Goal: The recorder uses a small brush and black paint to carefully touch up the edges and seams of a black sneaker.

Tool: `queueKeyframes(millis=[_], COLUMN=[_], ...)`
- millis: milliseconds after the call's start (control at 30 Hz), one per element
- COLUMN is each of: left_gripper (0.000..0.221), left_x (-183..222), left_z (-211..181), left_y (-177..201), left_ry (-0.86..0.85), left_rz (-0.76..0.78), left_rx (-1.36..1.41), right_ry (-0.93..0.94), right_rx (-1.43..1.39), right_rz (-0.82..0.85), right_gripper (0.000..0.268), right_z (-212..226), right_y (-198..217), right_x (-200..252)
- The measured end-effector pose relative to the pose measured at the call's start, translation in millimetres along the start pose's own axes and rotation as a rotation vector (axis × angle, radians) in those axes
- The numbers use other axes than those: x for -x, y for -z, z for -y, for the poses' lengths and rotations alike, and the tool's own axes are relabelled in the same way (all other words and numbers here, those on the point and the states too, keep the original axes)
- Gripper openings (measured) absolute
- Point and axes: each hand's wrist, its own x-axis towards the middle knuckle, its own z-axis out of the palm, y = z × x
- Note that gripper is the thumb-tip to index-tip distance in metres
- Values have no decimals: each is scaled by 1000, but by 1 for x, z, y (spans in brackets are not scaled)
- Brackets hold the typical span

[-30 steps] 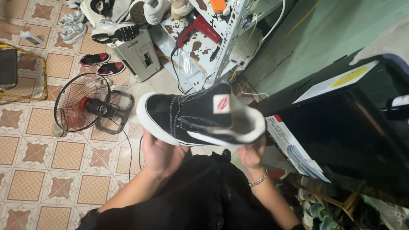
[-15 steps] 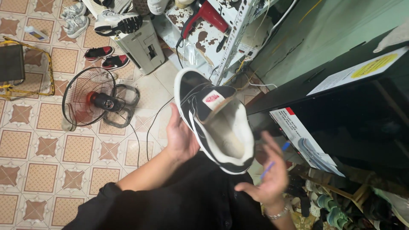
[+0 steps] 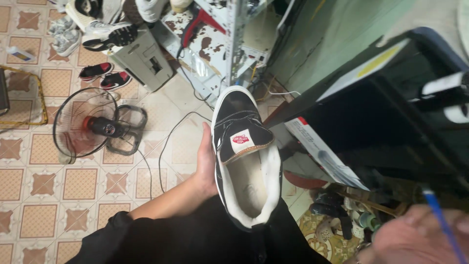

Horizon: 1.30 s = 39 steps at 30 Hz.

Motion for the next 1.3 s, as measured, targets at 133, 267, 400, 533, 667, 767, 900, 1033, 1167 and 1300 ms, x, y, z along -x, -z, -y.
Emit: queueKeyframes(millis=[133,267,400,533,667,767,900,1033,1167,1300], left_gripper=[106,110,111,111,104,101,100,96,94,94], left_x=[-10,-18,-22,-27,-27,-26,-26,-28,-25,-23], left_z=[22,42,55,66,71,77,79,82,81,79], left_y=[-13,-24,-28,-38,-66,-71,-69,-55,-52,-48], left_ry=[55,94,89,54,26,16,42,-2,-30,-17], left_rz=[23,34,24,7,-203,-240,-271,-152,-53,-28], left_rx=[21,58,16,-7,-87,-131,-148,-103,-85,-65], right_ry=[29,30,27,135,411,410,267,243,169,85], right_rx=[-210,-255,-238,-132,318,289,192,273,292,360], right_rz=[-129,-245,-339,-457,-410,-315,-189,-87,-71,-35], right_gripper=[33,27,23,19,24,25,17,14,20,18], right_z=[-37,-54,-69,-60,3,11,-1,-4,-12,-11], right_y=[18,40,55,40,-82,-106,-106,-109,-102,-107], right_x=[-43,-47,-67,-119,-197,-213,-213,-220,-216,-211])
